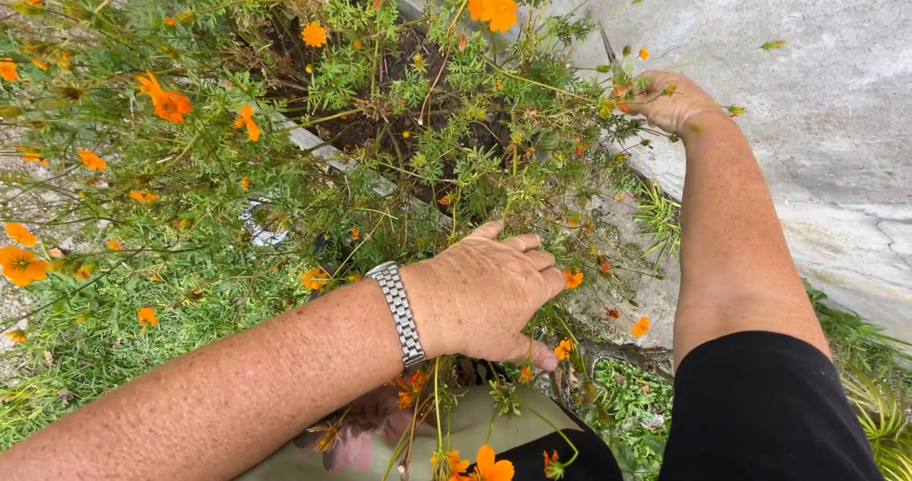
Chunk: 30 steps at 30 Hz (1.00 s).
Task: Harvesting seeds from dried flowers using scissors and collecting them in a small container.
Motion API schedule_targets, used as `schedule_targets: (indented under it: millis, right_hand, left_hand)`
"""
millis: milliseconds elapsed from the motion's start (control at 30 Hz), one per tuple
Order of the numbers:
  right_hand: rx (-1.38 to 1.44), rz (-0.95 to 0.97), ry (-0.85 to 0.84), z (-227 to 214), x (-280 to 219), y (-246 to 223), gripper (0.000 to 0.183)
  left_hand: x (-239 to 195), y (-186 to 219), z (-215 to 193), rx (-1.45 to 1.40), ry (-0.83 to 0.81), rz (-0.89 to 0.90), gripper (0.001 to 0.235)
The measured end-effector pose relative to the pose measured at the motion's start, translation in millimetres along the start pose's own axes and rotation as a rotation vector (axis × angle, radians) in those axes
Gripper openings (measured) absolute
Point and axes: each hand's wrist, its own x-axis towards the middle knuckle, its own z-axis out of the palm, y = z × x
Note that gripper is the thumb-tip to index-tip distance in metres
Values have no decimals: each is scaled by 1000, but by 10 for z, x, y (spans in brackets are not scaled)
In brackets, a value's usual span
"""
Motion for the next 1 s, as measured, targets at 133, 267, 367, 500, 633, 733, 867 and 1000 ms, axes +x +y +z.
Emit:
schedule_targets:
  millis: [133,267,367,500,633,733,867,1000]
  right_hand:
    - [703,284,185,24,-468,-259,27]
    - [-441,109,156,-406,-819,-222,42]
    - [-399,132,182,-817,-1046,-341,44]
    - [-383,155,254,-1135,-1303,-888,45]
    - [-506,176,200,-1168,-1352,-1525,62]
    - [-493,146,115,-1059,-1280,-1854,48]
    - [-524,100,148,-927,-1152,-2077,43]
    - [-612,104,132,-874,-940,-2093,44]
  left_hand:
    - [37,17,-53,-1,-64,-13,77]
    - [35,18,-120,3,-107,-14,76]
    - [7,29,-132,-8,-149,-19,74]
    - [-9,38,-157,-36,-214,-38,80]
    - [-14,21,-120,-28,-148,-22,75]
    - [-49,44,-145,-38,-177,-39,79]
    - [-57,12,-104,-48,-125,-24,79]
    - [-70,18,-166,-65,-153,-35,76]
